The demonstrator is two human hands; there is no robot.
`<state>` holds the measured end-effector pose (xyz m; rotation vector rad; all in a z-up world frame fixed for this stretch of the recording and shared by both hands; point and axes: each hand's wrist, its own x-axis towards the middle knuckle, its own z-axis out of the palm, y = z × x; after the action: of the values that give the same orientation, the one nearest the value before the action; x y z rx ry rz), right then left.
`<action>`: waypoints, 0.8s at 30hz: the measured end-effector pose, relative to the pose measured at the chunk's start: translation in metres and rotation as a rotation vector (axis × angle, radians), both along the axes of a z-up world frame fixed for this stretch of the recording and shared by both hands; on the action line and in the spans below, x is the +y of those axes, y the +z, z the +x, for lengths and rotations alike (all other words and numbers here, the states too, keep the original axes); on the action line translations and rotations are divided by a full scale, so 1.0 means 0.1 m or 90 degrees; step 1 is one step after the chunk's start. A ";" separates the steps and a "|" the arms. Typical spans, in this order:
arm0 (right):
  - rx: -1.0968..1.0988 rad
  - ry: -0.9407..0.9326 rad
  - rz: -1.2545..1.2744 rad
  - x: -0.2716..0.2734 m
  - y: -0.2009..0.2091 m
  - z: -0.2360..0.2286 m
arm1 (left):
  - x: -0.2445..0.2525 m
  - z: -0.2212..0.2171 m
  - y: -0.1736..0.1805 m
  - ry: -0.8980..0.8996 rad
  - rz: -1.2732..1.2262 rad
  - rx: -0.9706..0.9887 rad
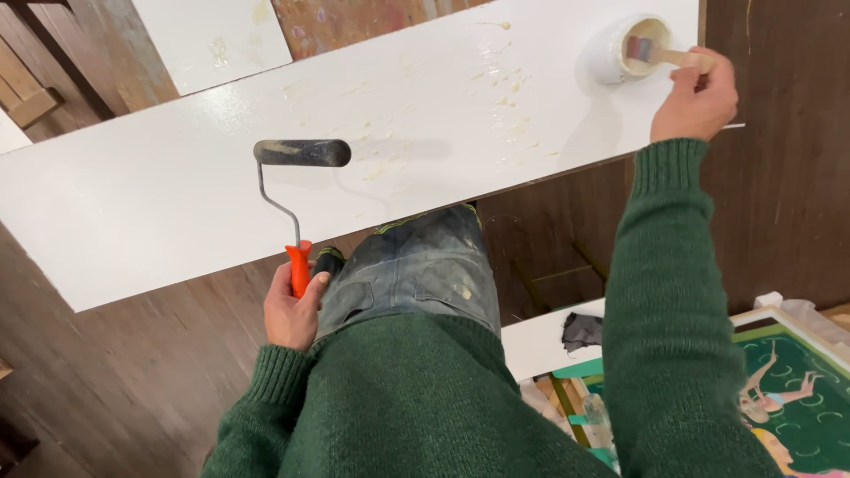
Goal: Painting or priming a long white wooden board using a roller and a brush.
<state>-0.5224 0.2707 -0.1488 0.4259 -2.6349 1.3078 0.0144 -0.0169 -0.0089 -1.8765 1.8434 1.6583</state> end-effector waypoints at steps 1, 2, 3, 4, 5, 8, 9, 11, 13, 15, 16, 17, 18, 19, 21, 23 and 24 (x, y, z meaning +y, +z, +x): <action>-0.027 0.030 0.007 -0.03 -0.11 -0.06 | 0.01 0.07 -0.04 0.018 0.010 0.018; -0.031 0.034 0.005 -0.02 -0.14 -0.10 | -0.01 0.02 -0.02 0.022 0.008 0.014; -0.057 0.034 -0.049 0.02 -0.16 -0.10 | 0.00 0.01 0.02 0.023 0.001 0.003; -0.084 0.034 -0.102 0.05 -0.18 -0.10 | 0.00 0.01 0.06 0.023 -0.007 -0.009; -0.087 0.039 -0.103 0.01 0.03 0.06 | 0.01 0.02 0.06 0.028 -0.008 -0.012; -0.226 -0.141 -0.264 -0.16 0.51 0.61 | 0.01 0.05 0.07 0.037 -0.018 -0.028; -0.254 -0.121 -0.290 -0.22 0.55 0.86 | 0.01 0.07 0.07 0.038 -0.019 -0.010; -0.284 -0.097 -0.316 -0.47 0.56 1.43 | 0.01 0.12 0.06 0.043 -0.022 0.008; -0.454 -0.097 -0.260 -0.80 0.52 2.08 | 0.01 0.16 0.04 0.044 -0.006 -0.008; -0.546 -0.048 -0.235 -1.13 0.32 2.71 | 0.00 0.22 0.05 0.044 -0.006 0.002; -0.635 -0.001 -0.210 -1.28 0.22 3.03 | 0.00 0.24 0.05 0.042 -0.006 0.013; -0.633 0.001 -0.210 -1.35 0.14 3.16 | -0.01 0.28 0.02 0.042 -0.007 0.015; -0.651 0.041 -0.196 -1.42 0.05 3.29 | -0.01 0.31 -0.01 0.048 0.001 0.012; -0.673 0.081 -0.181 -1.49 -0.03 3.45 | -0.01 0.37 -0.02 0.054 0.009 0.005; -0.625 0.056 -0.175 -1.37 -0.13 3.35 | -0.04 0.39 0.01 0.045 -0.012 0.004; -0.569 0.033 -0.171 -1.21 -0.09 3.18 | -0.06 0.45 0.02 0.035 -0.037 0.012; -0.508 -0.022 -0.134 -1.14 -0.01 3.03 | -0.07 0.49 0.00 0.039 -0.015 0.005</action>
<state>-0.2195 0.1568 -0.1495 -0.2332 -2.9926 2.0451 0.0632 -0.0244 -0.0093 -1.9567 1.8343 1.6719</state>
